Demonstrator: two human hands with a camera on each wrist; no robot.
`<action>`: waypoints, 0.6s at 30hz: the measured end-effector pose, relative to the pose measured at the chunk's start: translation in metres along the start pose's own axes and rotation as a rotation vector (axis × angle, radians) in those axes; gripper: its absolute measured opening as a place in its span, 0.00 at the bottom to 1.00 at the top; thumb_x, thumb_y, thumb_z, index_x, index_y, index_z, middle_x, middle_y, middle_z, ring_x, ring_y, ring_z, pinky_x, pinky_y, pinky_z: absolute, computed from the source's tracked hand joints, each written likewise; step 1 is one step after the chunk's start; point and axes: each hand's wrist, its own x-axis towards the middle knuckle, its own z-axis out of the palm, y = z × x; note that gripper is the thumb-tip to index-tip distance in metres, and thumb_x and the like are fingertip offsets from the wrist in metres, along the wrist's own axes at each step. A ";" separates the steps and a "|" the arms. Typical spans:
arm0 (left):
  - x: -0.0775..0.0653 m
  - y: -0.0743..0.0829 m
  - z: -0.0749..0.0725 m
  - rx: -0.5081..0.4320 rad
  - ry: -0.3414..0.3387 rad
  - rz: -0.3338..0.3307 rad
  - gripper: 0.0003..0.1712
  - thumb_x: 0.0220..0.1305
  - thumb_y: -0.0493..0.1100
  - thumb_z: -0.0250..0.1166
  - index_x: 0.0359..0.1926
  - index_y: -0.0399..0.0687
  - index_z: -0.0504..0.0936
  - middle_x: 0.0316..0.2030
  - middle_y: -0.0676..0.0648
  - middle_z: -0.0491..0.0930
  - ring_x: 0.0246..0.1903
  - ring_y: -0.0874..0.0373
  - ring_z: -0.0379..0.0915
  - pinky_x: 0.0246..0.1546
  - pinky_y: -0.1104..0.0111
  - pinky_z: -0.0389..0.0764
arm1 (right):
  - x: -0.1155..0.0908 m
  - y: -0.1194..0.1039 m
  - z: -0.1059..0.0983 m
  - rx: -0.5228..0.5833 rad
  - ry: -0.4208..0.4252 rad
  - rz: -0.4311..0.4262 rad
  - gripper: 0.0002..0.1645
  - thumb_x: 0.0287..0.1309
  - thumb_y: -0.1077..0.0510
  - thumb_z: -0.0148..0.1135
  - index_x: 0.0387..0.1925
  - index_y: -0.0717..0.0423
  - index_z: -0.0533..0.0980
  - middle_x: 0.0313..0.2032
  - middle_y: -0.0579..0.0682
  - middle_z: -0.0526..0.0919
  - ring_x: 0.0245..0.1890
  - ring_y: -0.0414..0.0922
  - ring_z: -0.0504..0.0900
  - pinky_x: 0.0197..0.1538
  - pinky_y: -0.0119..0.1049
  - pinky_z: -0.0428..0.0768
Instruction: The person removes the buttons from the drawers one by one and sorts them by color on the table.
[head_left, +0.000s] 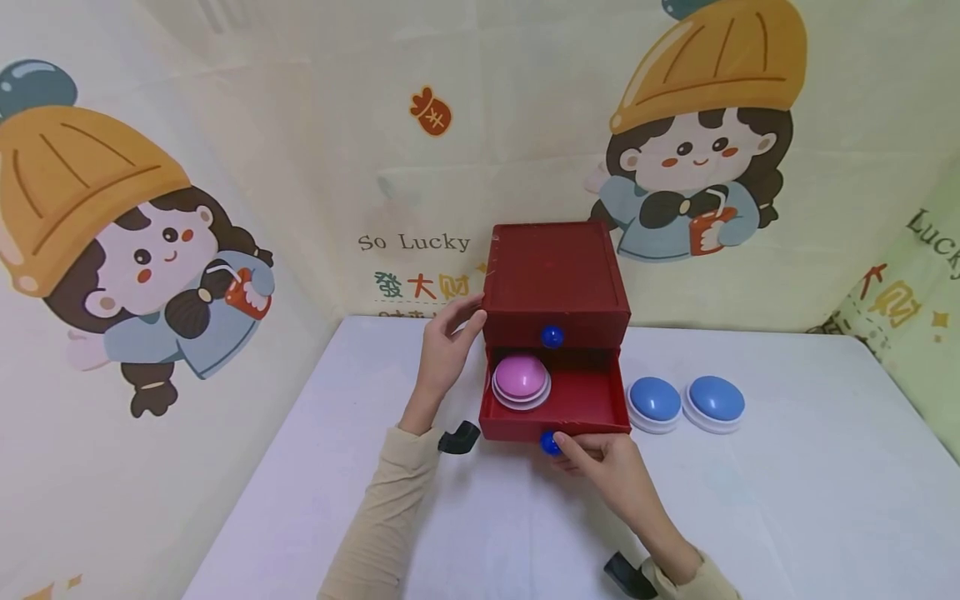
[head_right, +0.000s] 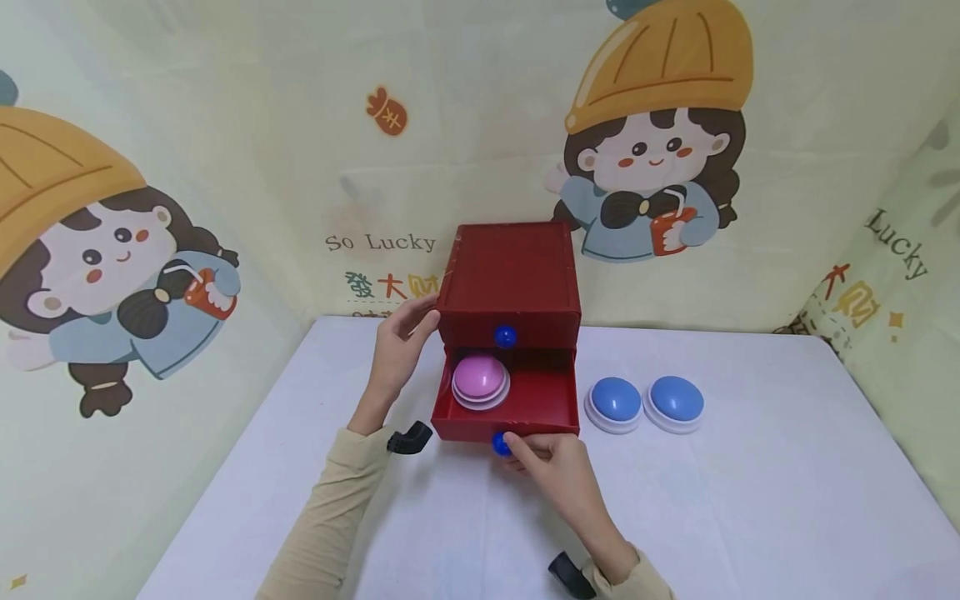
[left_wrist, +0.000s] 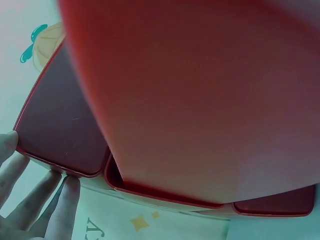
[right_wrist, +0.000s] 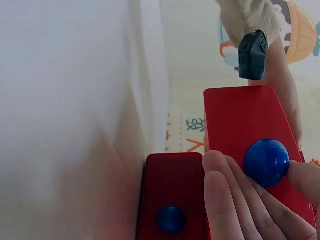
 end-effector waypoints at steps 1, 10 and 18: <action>0.000 0.000 0.000 0.001 0.000 0.003 0.21 0.70 0.37 0.62 0.61 0.34 0.77 0.57 0.37 0.79 0.59 0.47 0.76 0.55 0.67 0.81 | -0.001 0.000 0.000 0.001 0.001 -0.001 0.14 0.61 0.52 0.68 0.40 0.58 0.87 0.31 0.50 0.89 0.32 0.43 0.89 0.39 0.33 0.87; -0.002 -0.002 0.001 0.011 0.000 0.021 0.21 0.70 0.37 0.61 0.61 0.34 0.77 0.57 0.37 0.79 0.58 0.47 0.76 0.54 0.67 0.82 | -0.007 0.003 0.000 -0.026 0.000 -0.028 0.17 0.61 0.48 0.67 0.39 0.59 0.87 0.30 0.50 0.89 0.31 0.44 0.89 0.38 0.32 0.87; -0.003 -0.001 0.001 0.030 -0.006 0.021 0.21 0.71 0.38 0.61 0.62 0.35 0.76 0.57 0.38 0.78 0.58 0.48 0.76 0.55 0.65 0.81 | -0.011 0.005 0.000 -0.031 -0.002 -0.023 0.16 0.62 0.48 0.67 0.40 0.58 0.87 0.31 0.49 0.90 0.32 0.41 0.89 0.39 0.32 0.87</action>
